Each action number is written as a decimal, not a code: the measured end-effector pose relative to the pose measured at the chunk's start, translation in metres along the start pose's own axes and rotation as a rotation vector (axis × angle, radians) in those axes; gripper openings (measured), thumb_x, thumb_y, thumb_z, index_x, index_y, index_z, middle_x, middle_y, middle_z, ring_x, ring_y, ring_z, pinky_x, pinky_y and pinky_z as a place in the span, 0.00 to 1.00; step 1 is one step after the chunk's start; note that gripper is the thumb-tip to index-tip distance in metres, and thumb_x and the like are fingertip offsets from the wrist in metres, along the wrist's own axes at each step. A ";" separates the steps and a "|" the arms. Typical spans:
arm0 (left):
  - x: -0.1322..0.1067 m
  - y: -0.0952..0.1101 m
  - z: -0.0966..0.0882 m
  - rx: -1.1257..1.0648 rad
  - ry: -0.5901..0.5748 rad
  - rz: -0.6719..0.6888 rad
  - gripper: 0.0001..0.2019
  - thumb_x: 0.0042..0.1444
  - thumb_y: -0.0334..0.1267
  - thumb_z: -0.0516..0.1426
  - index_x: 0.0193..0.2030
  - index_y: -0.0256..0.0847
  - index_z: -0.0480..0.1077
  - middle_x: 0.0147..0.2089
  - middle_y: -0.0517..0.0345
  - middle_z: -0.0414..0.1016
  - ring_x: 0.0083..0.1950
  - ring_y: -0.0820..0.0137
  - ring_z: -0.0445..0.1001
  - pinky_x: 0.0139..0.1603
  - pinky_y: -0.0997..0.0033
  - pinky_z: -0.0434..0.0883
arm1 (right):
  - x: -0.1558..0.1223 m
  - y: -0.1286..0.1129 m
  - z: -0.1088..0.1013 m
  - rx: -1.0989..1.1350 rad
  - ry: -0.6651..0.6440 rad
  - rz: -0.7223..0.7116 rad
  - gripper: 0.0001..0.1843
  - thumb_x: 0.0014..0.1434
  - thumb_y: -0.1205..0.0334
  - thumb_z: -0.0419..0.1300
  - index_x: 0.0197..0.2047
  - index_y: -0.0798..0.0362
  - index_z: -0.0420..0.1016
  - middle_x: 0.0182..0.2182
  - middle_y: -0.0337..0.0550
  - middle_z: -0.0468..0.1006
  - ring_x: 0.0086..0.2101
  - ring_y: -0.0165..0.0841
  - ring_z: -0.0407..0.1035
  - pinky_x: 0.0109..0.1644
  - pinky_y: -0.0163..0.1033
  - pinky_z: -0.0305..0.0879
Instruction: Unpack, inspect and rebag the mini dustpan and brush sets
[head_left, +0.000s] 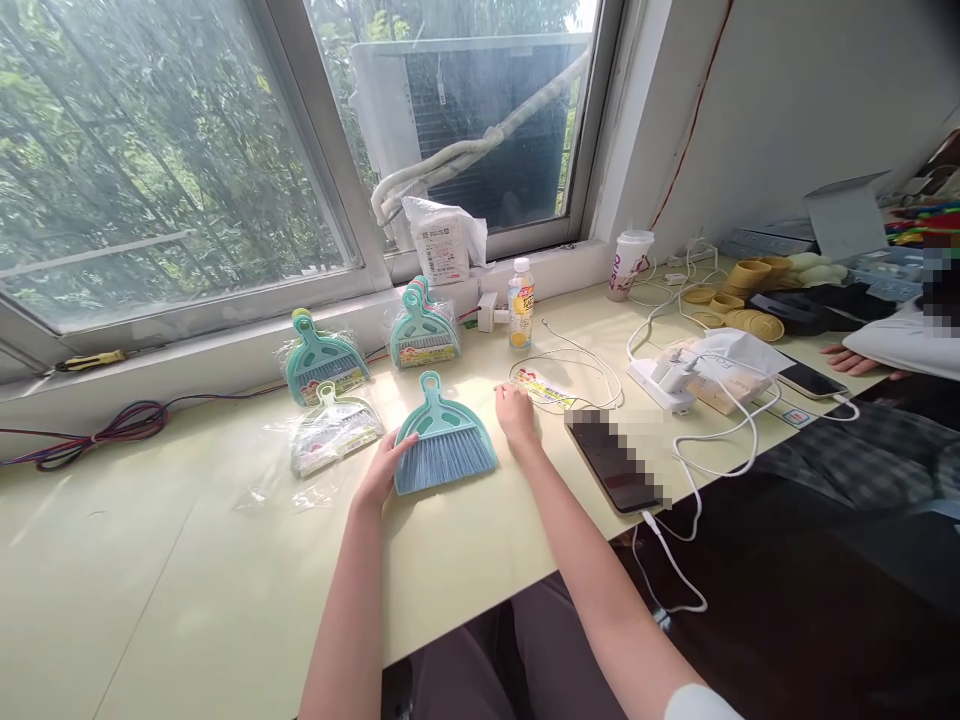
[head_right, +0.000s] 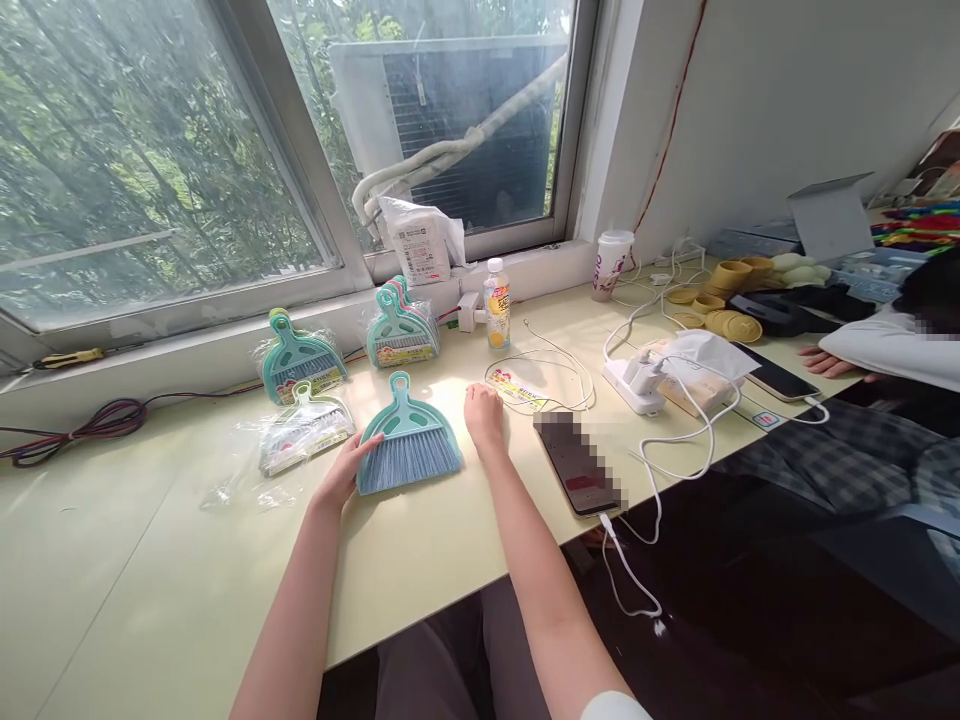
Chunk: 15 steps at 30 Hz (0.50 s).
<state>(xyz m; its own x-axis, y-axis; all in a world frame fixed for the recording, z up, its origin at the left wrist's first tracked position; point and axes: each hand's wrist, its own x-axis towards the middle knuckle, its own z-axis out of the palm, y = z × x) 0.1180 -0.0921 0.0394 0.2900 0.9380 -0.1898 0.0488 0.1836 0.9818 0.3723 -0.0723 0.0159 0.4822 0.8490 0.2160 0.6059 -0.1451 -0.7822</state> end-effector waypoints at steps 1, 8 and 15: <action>0.000 0.000 -0.001 -0.014 0.033 0.005 0.24 0.48 0.54 0.65 0.48 0.43 0.74 0.45 0.49 0.79 0.49 0.53 0.77 0.43 0.65 0.71 | 0.001 0.004 -0.002 -0.118 0.041 -0.027 0.19 0.66 0.66 0.45 0.49 0.58 0.76 0.52 0.57 0.76 0.56 0.42 0.66 0.62 0.49 0.56; 0.001 -0.002 -0.006 -0.060 0.142 0.019 0.24 0.47 0.54 0.65 0.48 0.45 0.73 0.49 0.48 0.78 0.52 0.53 0.76 0.44 0.65 0.73 | 0.005 0.026 -0.002 -0.467 0.101 0.037 0.23 0.67 0.63 0.47 0.60 0.64 0.66 0.64 0.66 0.61 0.66 0.51 0.50 0.68 0.64 0.32; 0.004 -0.007 -0.007 -0.131 0.149 0.031 0.23 0.48 0.52 0.65 0.49 0.45 0.73 0.50 0.48 0.77 0.52 0.55 0.76 0.45 0.63 0.74 | 0.008 0.025 0.003 -0.409 0.032 -0.066 0.18 0.64 0.66 0.51 0.57 0.58 0.68 0.61 0.60 0.64 0.54 0.42 0.65 0.58 0.45 0.59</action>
<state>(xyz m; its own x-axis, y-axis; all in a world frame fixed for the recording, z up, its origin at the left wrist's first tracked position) 0.1122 -0.0882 0.0316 0.1445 0.9751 -0.1681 -0.0857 0.1816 0.9796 0.3893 -0.0680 -0.0035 0.4495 0.8481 0.2804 0.8345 -0.2866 -0.4707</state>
